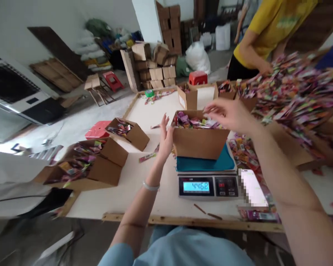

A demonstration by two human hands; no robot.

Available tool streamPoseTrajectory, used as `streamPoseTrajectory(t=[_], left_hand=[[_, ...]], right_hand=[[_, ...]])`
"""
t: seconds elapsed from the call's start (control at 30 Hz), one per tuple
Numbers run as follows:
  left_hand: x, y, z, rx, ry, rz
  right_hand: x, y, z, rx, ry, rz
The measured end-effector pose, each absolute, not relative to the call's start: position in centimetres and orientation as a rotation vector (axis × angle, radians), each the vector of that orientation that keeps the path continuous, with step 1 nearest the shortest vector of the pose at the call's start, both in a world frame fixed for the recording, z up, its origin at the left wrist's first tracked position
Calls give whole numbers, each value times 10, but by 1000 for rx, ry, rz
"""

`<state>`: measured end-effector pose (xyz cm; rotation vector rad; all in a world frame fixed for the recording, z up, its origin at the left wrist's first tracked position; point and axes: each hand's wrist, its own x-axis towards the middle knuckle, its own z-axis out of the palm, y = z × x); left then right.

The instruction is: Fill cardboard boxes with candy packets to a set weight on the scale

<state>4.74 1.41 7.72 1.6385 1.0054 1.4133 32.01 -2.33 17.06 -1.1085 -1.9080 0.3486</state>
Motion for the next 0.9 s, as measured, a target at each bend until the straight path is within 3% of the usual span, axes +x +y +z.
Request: streamPoseTrajectory(t=[0.07, 0.17, 0.33, 0.67, 0.9], left_hand=[[56, 12, 72, 1628, 921, 1458], [62, 2, 61, 1593, 862, 1518], [59, -7, 54, 1572, 926, 1544], [42, -12, 63, 1687, 960, 1597], [-70, -61, -17, 1746, 1382, 1604]], right_hand=[[302, -4, 181, -1320, -2318, 471], [282, 4, 181, -1620, -2674, 369], [286, -4, 199, -1547, -2877, 231], [319, 8, 229, -1472, -2529, 444], [426, -34, 261, -1623, -1939, 163]])
